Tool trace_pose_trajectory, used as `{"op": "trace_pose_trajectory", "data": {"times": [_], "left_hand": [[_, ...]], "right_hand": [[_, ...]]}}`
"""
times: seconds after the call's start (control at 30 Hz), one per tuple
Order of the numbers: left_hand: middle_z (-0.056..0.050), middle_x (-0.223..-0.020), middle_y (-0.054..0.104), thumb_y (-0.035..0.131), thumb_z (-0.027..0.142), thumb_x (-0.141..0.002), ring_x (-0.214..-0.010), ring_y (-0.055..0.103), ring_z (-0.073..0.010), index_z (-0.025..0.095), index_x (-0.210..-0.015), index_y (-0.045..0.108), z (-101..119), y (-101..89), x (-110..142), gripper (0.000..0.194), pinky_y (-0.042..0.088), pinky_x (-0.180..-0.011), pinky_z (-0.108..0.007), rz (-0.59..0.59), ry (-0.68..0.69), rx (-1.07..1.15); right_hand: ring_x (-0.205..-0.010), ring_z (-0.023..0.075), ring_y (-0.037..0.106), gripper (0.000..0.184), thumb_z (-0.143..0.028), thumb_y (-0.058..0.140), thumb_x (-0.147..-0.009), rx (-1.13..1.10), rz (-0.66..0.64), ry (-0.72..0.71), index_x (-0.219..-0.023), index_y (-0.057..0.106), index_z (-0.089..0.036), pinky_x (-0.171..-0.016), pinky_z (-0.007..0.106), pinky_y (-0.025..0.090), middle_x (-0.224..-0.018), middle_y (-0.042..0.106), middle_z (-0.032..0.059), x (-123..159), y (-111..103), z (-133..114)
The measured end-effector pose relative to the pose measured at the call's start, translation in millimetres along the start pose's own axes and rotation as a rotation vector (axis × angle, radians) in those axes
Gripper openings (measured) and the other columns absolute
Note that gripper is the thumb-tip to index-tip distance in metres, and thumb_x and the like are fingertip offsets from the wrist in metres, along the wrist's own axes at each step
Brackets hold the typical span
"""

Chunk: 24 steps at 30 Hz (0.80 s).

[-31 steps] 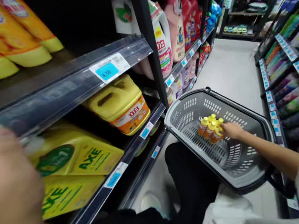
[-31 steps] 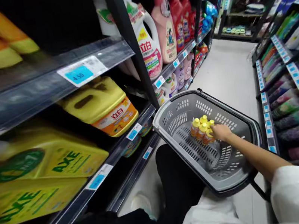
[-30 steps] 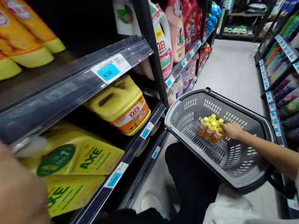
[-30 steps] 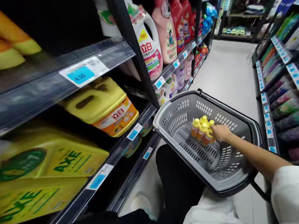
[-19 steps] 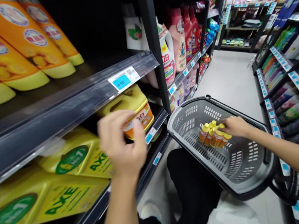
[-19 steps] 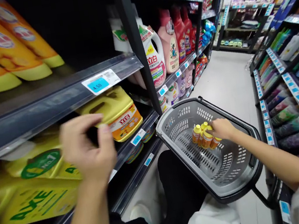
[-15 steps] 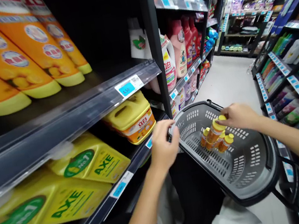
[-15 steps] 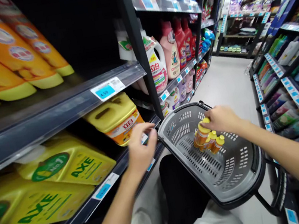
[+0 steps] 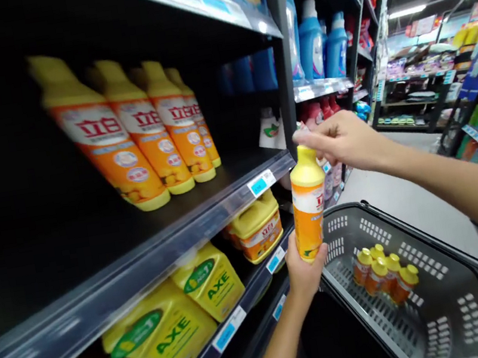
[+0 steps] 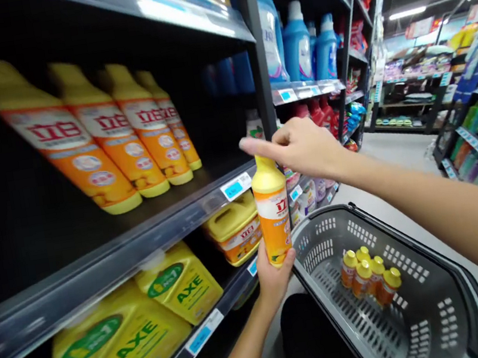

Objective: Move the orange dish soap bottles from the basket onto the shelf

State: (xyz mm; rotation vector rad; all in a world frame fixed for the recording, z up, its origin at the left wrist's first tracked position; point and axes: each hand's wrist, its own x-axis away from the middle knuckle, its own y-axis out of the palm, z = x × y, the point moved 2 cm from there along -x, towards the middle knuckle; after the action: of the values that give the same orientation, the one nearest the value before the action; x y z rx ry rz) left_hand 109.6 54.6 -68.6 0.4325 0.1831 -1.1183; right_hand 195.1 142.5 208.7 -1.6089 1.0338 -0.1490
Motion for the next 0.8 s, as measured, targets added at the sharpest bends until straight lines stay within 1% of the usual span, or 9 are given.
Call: {"op": "trace_pose_trajectory", "data": {"times": [0.1, 0.17, 0.23, 0.3, 0.4, 0.47, 0.6, 0.73, 0.8], "left_hand": [[0.0, -0.079, 0.063, 0.079, 0.055, -0.081, -0.067, 0.058, -0.0141, 0.017, -0.1, 0.061, 15.9, -4.6, -11.4, 0.045, 0.05, -0.065, -0.025, 0.059, -0.053, 0.105], [0.0, -0.077, 0.062, 0.076, 0.059, -0.082, -0.064, 0.057, -0.0137, 0.017, -0.097, 0.061, 30.6, -8.2, -21.5, 0.047, 0.049, -0.063, -0.025, 0.091, -0.079, 0.144], [-0.003, -0.082, 0.067, 0.075, 0.06, -0.083, -0.068, 0.062, -0.0158, 0.017, -0.101, 0.063, 49.3, -13.9, -31.9, 0.049, 0.051, -0.066, -0.027, 0.106, -0.074, 0.134], [-0.007, -0.09, 0.072, 0.075, 0.057, -0.083, -0.074, 0.066, -0.0185, 0.016, -0.107, 0.064, 69.8, -22.3, -40.1, 0.049, 0.053, -0.07, -0.028, 0.113, -0.045, 0.061], [-0.01, -0.1, 0.075, 0.074, 0.053, -0.085, -0.083, 0.07, -0.0216, 0.015, -0.114, 0.064, 97.1, -38.9, -46.2, 0.049, 0.055, -0.076, -0.03, 0.125, -0.01, -0.108], [-0.011, -0.104, 0.075, 0.069, 0.056, -0.089, -0.089, 0.07, -0.0237, 0.015, -0.12, 0.064, 111.6, -51.6, -47.2, 0.051, 0.055, -0.08, -0.033, 0.111, 0.02, -0.227], [-0.013, -0.115, 0.073, 0.052, 0.059, -0.1, -0.102, 0.069, -0.0283, 0.019, -0.133, 0.061, 134.7, -81.4, -48.8, 0.053, 0.054, -0.088, -0.041, 0.086, 0.185, -0.511], [-0.014, -0.113, 0.07, 0.05, 0.047, -0.104, -0.106, 0.064, -0.0305, 0.018, -0.124, 0.065, 152.9, -114.2, -50.9, 0.038, 0.051, -0.096, -0.047, 0.35, 0.49, -0.909], [-0.017, -0.117, 0.068, 0.051, 0.041, -0.104, -0.112, 0.061, -0.0327, 0.015, -0.123, 0.065, 157.8, -125.3, -51.4, 0.035, 0.049, -0.101, -0.051, 0.44, 0.59, -1.078]], "right_hand": [[-0.057, 0.0124, 0.054, 0.076, -0.082, 0.03, -0.097, -0.144, -0.035, 0.001, -0.072, 0.063, -0.018, -0.058, 0.028, 0.037, -0.059, 0.057, 0.0006, -0.9, 24.1, 1.9], [-0.06, 0.0137, 0.056, 0.07, -0.082, 0.038, -0.095, -0.181, -0.118, -0.006, -0.084, 0.066, -0.019, -0.057, 0.028, 0.038, -0.068, 0.064, 0.0014, 5.3, 44.3, 3.8], [-0.066, 0.0153, 0.059, 0.058, -0.076, 0.052, -0.092, -0.192, -0.221, -0.007, -0.098, 0.068, -0.02, -0.058, 0.028, 0.04, -0.079, 0.07, 0.0023, 13.1, 65.5, 3.0], [-0.07, 0.017, 0.062, 0.051, -0.067, 0.067, -0.087, -0.227, -0.262, 0.007, -0.108, 0.067, -0.021, -0.06, 0.029, 0.044, -0.089, 0.072, 0.0033, 18.1, 84.6, -1.5], [-0.08, 0.0199, 0.069, 0.052, -0.056, 0.079, -0.079, -0.5, -0.232, 0.027, -0.114, 0.063, -0.021, -0.068, 0.033, 0.054, -0.102, 0.075, 0.0059, 15.2, 105.5, -14.5], [-0.086, 0.0217, 0.072, 0.048, -0.053, 0.08, -0.077, -0.724, -0.223, 0.013, -0.108, 0.063, -0.021, -0.074, 0.035, 0.059, -0.104, 0.076, 0.0068, 6.5, 113.0, -25.4], [-0.09, 0.025, 0.075, 0.041, -0.055, 0.08, -0.077, -0.89, -0.135, -0.058, -0.093, 0.065, -0.021, -0.078, 0.038, 0.062, -0.098, 0.077, 0.0062, -23.2, 111.9, -40.5], [-0.098, 0.0268, 0.075, 0.043, -0.052, 0.084, -0.072, -0.899, 0.015, -0.109, -0.095, 0.066, -0.02, -0.086, 0.04, 0.062, -0.105, 0.079, 0.0075, -66.5, 108.0, -35.9], [-0.097, 0.0261, 0.075, 0.04, -0.049, 0.081, -0.074, -0.837, 0.103, -0.108, -0.097, 0.066, -0.019, -0.086, 0.039, 0.062, -0.106, 0.078, 0.0086, -89.7, 110.5, -28.1]]}}
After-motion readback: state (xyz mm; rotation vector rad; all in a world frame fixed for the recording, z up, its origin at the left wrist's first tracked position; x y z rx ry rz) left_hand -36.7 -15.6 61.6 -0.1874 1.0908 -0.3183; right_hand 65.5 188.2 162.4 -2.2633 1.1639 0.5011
